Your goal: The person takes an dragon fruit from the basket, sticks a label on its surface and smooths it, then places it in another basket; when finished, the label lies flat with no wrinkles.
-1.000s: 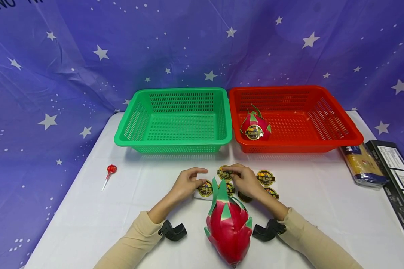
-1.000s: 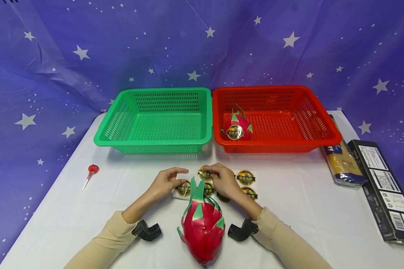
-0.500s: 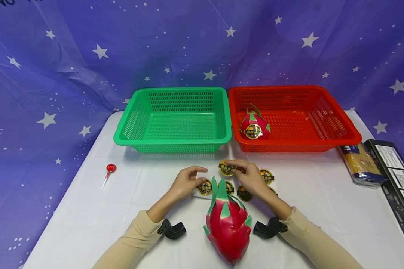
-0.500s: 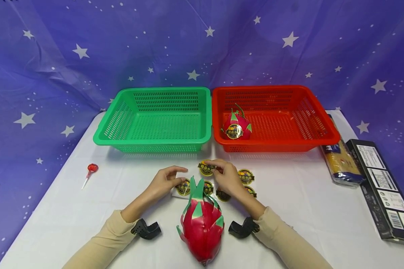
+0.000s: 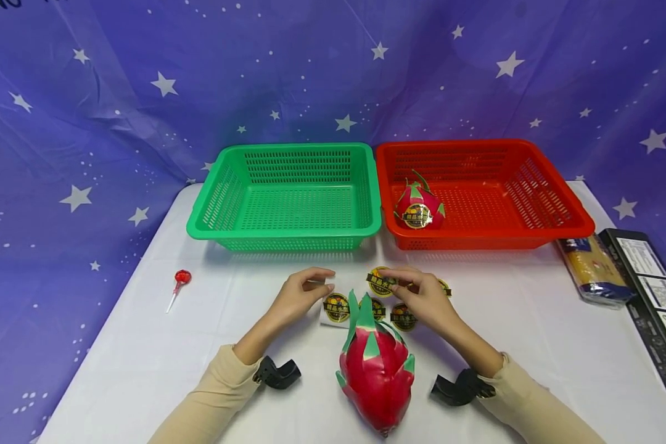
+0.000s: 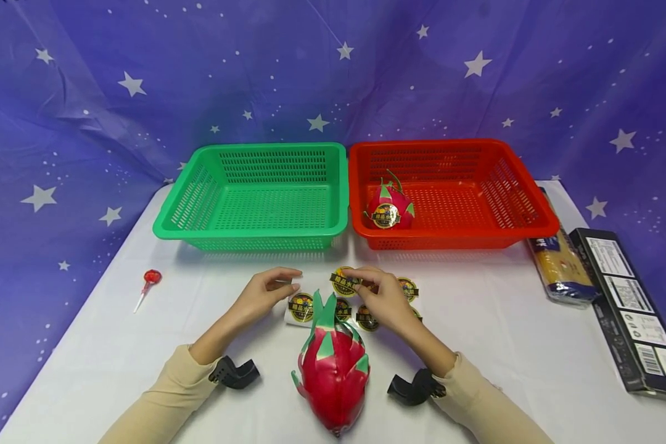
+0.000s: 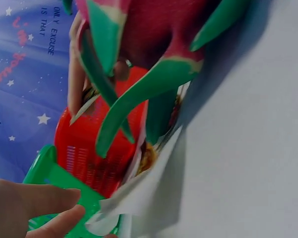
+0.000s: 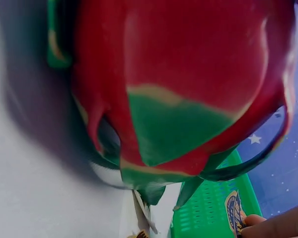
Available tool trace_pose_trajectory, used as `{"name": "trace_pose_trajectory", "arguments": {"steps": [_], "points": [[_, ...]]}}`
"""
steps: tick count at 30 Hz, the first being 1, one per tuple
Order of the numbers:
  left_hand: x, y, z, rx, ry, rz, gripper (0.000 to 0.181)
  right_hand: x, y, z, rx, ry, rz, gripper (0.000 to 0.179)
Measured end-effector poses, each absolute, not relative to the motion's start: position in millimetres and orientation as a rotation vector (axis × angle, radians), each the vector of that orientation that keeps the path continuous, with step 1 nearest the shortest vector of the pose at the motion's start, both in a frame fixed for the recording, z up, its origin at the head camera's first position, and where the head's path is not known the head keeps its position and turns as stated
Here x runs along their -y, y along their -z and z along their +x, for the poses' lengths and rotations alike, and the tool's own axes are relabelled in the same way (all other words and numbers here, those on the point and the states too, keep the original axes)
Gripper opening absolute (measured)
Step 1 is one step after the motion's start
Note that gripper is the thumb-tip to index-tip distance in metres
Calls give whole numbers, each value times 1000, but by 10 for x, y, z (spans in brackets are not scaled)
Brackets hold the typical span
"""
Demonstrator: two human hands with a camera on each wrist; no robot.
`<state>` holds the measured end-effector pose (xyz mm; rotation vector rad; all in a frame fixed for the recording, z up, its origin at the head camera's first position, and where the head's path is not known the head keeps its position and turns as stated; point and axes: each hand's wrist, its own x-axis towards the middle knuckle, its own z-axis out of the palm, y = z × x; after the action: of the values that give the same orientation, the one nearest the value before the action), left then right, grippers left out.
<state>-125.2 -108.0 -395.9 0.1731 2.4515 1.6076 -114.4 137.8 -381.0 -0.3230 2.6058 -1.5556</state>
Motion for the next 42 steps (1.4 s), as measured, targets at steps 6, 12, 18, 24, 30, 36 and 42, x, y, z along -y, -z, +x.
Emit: {"name": "trace_pose_trajectory", "arguments": {"steps": [6, 12, 18, 24, 30, 36, 42], "points": [[1131, 3873, -1239, -2518, -1516, 107, 40, -1459, 3763, -1014, -2628, 1605, -380, 29], [1122, 3812, -1109, -2478, -1513, 68, 47, -1516, 3677, -853, -2662, 1669, -371, 25], [1043, 3753, -816, -2407, -1523, 129, 53, -1525, 3577, -654, -2612, 1691, -369, 24], [962, 3709, -542, -2201, -1497, 148, 71, -1504, 3482, -486, -2558, 1741, -469, 22], [871, 3713, -439, -1966, -1495, 108, 91, -1479, 3403, -365, -2544, 1718, -537, 21], [742, 3769, -446, -1899, -1545, 116, 84, -1489, 3362, -299, -2557, 1676, -552, 20], [657, 3795, -442, -1854, -1596, 149, 63, -1480, 3336, -268, -2554, 1652, -566, 19]]}}
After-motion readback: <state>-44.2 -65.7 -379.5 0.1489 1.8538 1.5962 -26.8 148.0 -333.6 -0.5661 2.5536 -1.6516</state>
